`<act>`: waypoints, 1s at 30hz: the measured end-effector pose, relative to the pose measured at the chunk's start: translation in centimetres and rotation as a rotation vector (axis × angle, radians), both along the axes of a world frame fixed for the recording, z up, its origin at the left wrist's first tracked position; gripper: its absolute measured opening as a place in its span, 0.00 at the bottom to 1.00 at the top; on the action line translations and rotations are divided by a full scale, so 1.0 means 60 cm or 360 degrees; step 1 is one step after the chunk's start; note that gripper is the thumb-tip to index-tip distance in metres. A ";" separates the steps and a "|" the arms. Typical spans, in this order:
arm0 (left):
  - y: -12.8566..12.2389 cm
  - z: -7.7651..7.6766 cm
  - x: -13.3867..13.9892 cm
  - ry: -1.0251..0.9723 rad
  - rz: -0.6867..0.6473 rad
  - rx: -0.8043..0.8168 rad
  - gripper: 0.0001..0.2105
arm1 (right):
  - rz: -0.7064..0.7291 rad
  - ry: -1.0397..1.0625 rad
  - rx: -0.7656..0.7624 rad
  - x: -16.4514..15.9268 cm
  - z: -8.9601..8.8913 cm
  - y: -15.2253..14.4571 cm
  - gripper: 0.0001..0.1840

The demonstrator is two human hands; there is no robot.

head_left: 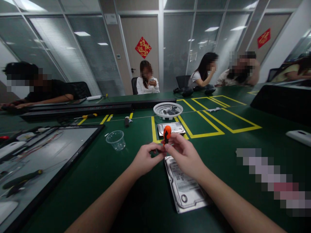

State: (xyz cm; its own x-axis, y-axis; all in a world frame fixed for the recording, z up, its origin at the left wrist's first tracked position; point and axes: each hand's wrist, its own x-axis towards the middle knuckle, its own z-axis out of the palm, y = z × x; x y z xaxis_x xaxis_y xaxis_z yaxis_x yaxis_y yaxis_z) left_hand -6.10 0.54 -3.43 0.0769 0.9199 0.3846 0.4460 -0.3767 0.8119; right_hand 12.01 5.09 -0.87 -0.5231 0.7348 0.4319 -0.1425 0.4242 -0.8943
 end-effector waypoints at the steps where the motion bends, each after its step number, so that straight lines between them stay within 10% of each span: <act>1: 0.000 -0.001 0.000 -0.0011 -0.0002 -0.0002 0.04 | 0.0010 0.0004 -0.0006 0.000 -0.001 0.001 0.10; 30: -0.001 -0.003 0.000 -0.0011 0.0018 -0.0022 0.05 | 0.0039 -0.0039 0.0014 0.000 -0.004 0.005 0.09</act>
State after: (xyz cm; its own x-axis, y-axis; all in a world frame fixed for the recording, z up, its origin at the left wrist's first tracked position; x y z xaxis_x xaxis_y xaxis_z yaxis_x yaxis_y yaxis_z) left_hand -6.09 0.46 -3.60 0.0638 0.9258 0.3726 0.4448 -0.3606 0.8199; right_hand 12.03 5.36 -1.11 -0.5516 0.7178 0.4249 -0.1308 0.4286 -0.8940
